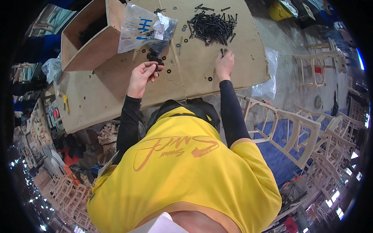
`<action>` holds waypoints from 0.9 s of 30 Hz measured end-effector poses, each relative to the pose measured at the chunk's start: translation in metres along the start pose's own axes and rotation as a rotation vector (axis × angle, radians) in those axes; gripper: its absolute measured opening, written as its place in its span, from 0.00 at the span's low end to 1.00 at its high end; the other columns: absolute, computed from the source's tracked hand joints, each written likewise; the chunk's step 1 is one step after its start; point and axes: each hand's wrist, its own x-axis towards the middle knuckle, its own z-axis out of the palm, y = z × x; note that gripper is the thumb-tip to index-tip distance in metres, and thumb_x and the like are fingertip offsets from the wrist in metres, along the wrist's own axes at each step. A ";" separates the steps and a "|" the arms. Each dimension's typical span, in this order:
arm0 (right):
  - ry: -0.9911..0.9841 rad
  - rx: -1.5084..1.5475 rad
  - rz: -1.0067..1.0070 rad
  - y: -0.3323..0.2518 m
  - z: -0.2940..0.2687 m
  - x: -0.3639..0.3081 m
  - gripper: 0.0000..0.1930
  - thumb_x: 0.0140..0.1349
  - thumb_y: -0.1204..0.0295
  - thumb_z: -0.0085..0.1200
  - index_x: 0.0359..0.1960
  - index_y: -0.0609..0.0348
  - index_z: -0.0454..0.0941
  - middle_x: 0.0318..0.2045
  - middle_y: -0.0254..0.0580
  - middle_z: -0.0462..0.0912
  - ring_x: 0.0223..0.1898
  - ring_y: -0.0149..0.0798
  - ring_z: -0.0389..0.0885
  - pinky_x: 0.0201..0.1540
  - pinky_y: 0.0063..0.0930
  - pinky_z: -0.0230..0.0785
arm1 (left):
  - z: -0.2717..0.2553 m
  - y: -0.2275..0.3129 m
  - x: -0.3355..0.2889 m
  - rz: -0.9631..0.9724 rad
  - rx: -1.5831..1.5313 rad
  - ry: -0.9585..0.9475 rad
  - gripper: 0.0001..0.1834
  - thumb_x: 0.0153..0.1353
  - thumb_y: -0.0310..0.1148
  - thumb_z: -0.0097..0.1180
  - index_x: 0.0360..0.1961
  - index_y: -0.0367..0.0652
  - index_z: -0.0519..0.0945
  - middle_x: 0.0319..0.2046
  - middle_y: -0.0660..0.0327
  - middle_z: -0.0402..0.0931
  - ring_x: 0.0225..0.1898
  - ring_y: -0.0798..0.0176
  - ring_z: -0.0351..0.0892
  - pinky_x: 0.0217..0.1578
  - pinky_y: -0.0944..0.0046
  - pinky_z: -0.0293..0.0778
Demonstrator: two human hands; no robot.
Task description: The person repeatedly picks up small black screws and washers from a table, threads the washers onto the screws, and places the assembled units into a wooden bin. The person continues this repetitive assembly throughout the clip.
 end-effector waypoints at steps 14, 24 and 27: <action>-0.854 1.350 0.736 -0.111 -0.017 -0.063 0.16 0.66 0.69 0.53 0.53 0.62 0.70 0.36 0.35 0.79 0.36 0.29 0.79 0.42 0.22 0.75 | 0.045 -0.028 0.003 0.087 0.087 0.013 0.09 0.60 0.30 0.62 0.41 0.40 0.84 0.30 0.70 0.80 0.29 0.80 0.69 0.31 0.76 0.65; -0.971 1.538 1.249 -0.113 -0.013 -0.094 0.07 0.65 0.71 0.55 0.39 0.62 0.74 0.31 0.36 0.78 0.30 0.30 0.78 0.36 0.20 0.78 | 0.047 -0.045 0.005 0.457 0.425 0.227 0.07 0.57 0.28 0.63 0.37 0.42 0.84 0.26 0.66 0.73 0.26 0.70 0.73 0.30 0.69 0.70; -0.976 1.606 1.380 -0.116 -0.012 -0.102 0.08 0.66 0.72 0.54 0.38 0.65 0.74 0.31 0.38 0.78 0.30 0.30 0.78 0.35 0.20 0.78 | 0.044 -0.040 -0.004 0.557 0.606 0.215 0.08 0.56 0.29 0.64 0.38 0.44 0.84 0.25 0.63 0.70 0.24 0.67 0.72 0.27 0.67 0.68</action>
